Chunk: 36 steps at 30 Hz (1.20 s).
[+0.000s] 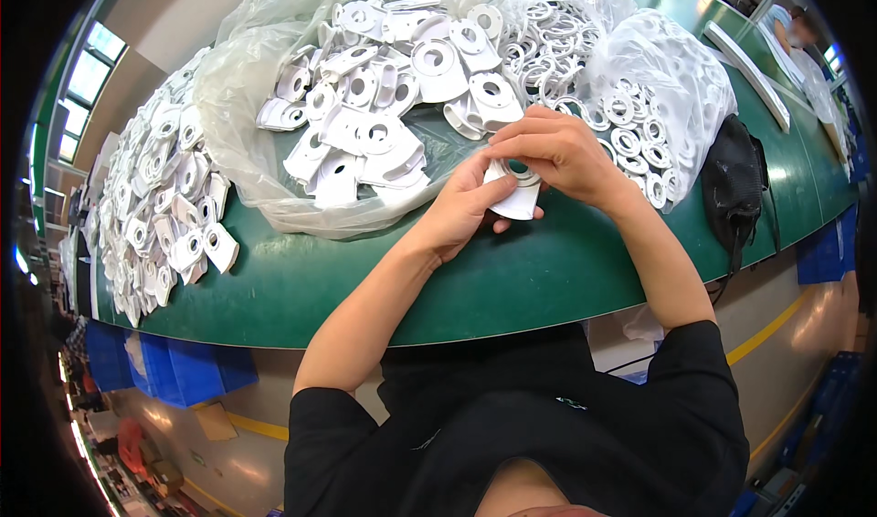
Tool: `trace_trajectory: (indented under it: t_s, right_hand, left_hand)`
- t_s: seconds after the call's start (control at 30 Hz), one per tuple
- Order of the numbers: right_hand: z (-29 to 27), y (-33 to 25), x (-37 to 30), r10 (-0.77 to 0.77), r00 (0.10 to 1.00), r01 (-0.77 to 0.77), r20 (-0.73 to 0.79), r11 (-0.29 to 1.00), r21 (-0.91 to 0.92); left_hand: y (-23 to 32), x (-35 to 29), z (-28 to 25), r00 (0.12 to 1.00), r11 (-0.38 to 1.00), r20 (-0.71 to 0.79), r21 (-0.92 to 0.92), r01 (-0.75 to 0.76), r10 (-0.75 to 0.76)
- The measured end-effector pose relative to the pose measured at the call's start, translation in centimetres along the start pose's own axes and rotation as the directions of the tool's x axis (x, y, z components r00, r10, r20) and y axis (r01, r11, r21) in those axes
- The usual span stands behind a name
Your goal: Assembling small plastic components by inserting green rings into white housings.
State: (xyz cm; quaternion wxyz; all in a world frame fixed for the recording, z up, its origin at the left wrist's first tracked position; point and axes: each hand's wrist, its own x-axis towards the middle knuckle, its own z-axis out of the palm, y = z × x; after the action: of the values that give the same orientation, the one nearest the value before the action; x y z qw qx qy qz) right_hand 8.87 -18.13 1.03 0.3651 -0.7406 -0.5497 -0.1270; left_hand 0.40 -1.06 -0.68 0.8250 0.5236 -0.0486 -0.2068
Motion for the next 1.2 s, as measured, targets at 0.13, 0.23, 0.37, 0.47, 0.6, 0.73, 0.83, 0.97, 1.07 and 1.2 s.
trace_trajectory:
  t_s: [0.13,0.23,0.37,0.47,0.6,0.73,0.83,0.97,1.07,1.2]
  right_hand:
    - [0.0,-0.1,0.0,0.079,0.997,-0.078,-0.025,0.996,0.054]
    - [-0.2,-0.4,0.3,0.138,0.98,-0.129,-0.145,0.99,0.064]
    - [-0.8,0.4,0.1,0.473,0.874,-0.479,0.108,0.807,0.346]
    - [-1.0,0.9,-0.2,0.497,0.838,-0.541,0.225,0.699,0.467]
    - [-0.9,0.5,0.0,0.406,0.88,-0.474,0.247,0.786,0.397]
    - [-1.2,-0.6,0.2,0.348,0.904,-0.4,0.249,0.895,0.199]
    - [-0.9,-0.9,0.1,0.353,0.913,-0.394,0.206,0.895,0.209]
    - [1.0,-0.7,0.3,0.485,0.875,-0.444,0.011,0.791,0.42]
    - [1.6,-0.5,0.2,0.592,0.805,-0.489,0.04,0.625,0.609]
    - [2.2,0.4,-0.6,0.605,0.796,-0.467,-0.004,0.618,0.633]
  left_hand:
    - [0.3,-0.1,0.7,0.998,0.999,-0.051,0.038,-0.033,0.035]
    - [0.6,-0.2,0.8,0.998,0.998,-0.064,0.058,-0.002,0.006]
    - [-0.6,0.4,0.0,0.986,0.951,-0.076,0.282,-0.122,0.149]
    - [-1.0,0.7,0.2,0.956,0.869,-0.088,0.446,-0.215,0.281]
    - [-0.7,0.5,-0.3,0.884,0.656,-0.143,0.724,-0.214,0.445]
    - [0.0,0.1,0.1,0.883,0.562,-0.146,0.814,-0.15,0.447]
    - [-0.1,-0.1,0.2,0.858,0.549,-0.143,0.816,-0.18,0.494]
    - [-1.0,0.2,0.6,0.776,0.672,-0.278,0.701,-0.24,0.567]
    - [-1.4,0.7,0.2,0.674,0.741,-0.395,0.571,-0.352,0.625]
    - [-1.3,0.8,0.4,0.753,0.828,-0.371,0.387,-0.406,0.543]
